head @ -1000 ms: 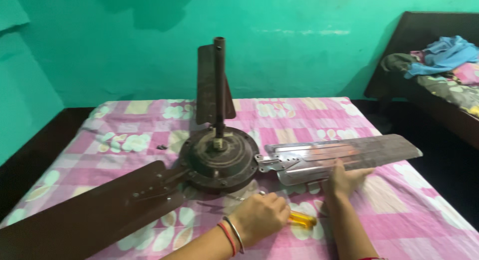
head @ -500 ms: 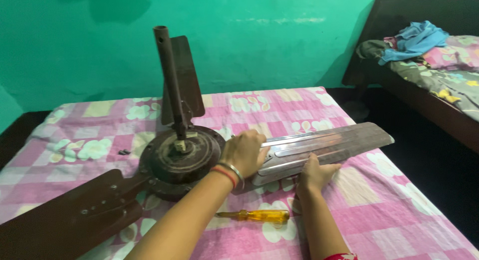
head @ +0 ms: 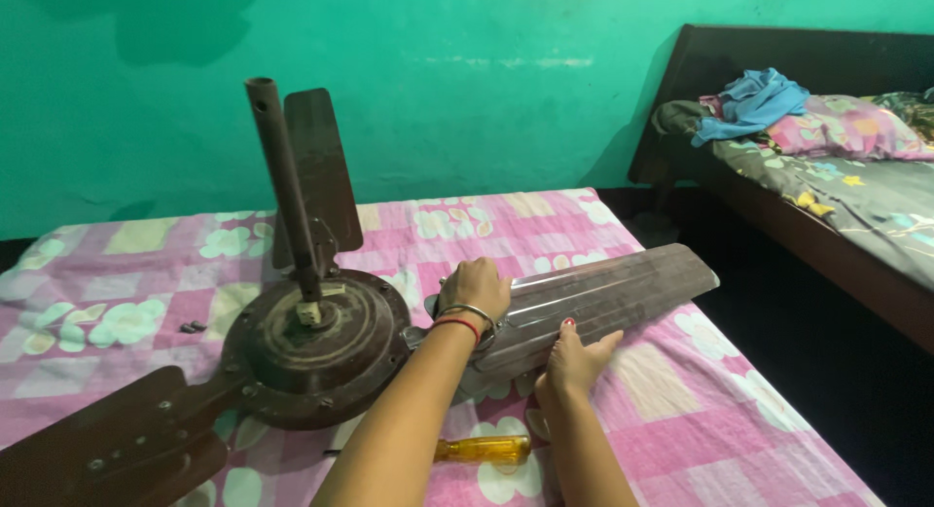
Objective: The person uses a yellow-handled screwdriver to loosen and remove screws from the ceiling fan blades. They detach one blade and set it aside, then continue unscrewing the remaining blades from the fan hub.
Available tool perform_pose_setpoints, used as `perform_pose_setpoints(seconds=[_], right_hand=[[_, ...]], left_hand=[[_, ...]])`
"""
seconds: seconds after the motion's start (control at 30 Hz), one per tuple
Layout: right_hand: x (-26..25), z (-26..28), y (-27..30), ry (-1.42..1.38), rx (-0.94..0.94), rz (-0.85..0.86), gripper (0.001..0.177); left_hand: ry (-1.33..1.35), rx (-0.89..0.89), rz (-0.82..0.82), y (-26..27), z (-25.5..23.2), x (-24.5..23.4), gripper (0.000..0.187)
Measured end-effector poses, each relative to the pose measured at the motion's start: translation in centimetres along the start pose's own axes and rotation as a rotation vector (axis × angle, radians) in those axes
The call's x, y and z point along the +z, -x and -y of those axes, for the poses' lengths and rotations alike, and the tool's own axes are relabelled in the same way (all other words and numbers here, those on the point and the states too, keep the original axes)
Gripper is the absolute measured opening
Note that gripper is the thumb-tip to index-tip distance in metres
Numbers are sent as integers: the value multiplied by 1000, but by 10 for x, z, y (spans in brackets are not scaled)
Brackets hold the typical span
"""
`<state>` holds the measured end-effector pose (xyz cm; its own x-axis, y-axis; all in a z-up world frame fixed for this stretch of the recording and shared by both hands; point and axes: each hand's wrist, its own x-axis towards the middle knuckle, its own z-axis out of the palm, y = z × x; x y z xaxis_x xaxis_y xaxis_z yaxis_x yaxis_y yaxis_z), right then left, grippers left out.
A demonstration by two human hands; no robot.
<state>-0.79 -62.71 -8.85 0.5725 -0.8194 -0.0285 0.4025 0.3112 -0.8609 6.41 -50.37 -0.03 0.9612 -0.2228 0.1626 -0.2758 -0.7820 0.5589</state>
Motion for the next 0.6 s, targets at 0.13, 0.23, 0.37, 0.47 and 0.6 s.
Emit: perform_pose_setpoints(seconds=[0.13, 0.23, 0.37, 0.47, 0.6], right_hand=[[2, 15, 16, -171, -34, 186, 71], [12, 36, 36, -220, -80, 299, 61], [31, 64, 73, -274, -77, 445, 68], [47, 85, 99, -271, -60, 480, 74], [71, 116, 129, -259, -63, 523, 80]], left_hand=[[-9, -32, -36, 13, -6, -25, 33], [-11, -63, -65, 30, -10, -53, 34], [-15, -81, -98, 53, -9, -97, 40], [10, -76, -187, 63, 0, -129, 40], [100, 5, -269, 77, 14, -170, 40]])
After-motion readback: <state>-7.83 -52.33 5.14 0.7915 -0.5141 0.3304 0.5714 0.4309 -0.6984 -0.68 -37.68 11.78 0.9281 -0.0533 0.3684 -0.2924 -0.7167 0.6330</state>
